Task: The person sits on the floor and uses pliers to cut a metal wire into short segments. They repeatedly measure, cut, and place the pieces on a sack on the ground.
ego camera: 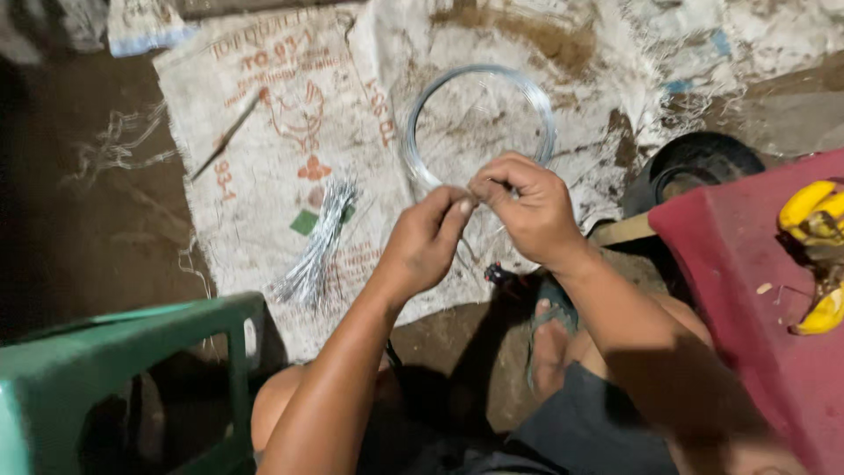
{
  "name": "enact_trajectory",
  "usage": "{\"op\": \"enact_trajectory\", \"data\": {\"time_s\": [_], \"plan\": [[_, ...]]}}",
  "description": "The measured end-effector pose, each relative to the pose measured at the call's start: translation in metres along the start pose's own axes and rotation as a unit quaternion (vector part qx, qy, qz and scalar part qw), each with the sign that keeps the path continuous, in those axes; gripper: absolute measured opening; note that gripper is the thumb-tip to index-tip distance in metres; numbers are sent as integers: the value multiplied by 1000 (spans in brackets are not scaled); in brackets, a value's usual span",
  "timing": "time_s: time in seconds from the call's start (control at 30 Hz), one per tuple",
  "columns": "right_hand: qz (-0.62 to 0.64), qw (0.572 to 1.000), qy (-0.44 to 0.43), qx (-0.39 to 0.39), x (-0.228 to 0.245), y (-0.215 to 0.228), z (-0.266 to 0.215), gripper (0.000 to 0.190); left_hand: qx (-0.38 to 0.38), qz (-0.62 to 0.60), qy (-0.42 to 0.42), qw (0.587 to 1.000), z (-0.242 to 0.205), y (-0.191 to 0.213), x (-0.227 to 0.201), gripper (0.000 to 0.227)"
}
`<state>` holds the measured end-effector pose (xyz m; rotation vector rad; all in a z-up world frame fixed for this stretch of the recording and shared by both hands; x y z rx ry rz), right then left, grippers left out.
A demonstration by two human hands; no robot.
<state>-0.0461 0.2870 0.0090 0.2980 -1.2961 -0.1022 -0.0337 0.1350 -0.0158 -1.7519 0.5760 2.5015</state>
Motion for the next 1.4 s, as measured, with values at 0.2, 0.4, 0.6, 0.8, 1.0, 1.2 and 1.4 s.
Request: {"op": "enact_trajectory", "data": {"time_s": [0.2,0.4,0.6,0.8,1.0,1.2,1.4], "plan": [[26,999,35,0,3,-2,4,22,-73,-171,44,982,3,7,13,20],[-210,953,-207,63,-178,-32,45,39,-181,-148,40,971,-2,55,23,18],[-407,823,-306,253,-345,-105,-9,30,-236,-178,55,954,-1,86,32,18],[-407,816,-385,143,-383,-125,-53,48,-247,-136,123,952,-8,109,41,22],[-420,773,-440,178,-396,-130,-43,62,-227,-88,161,956,-12,113,42,23],[-316,801,-492,128,-420,-130,-39,55,-260,-166,150,939,-11,114,53,20],[125,877,-461,-54,-388,-140,6,27,-294,-194,74,933,-1,113,47,15]]}}
Point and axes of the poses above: each hand's wrist, its own z-axis towards the middle knuckle, its own y-axis out of the back of the hand, x = y × z, the point moved 8 cm from there along z, towards the middle knuckle, and after that the axes turned 11 degrees about -y, right-handed, at the moved point
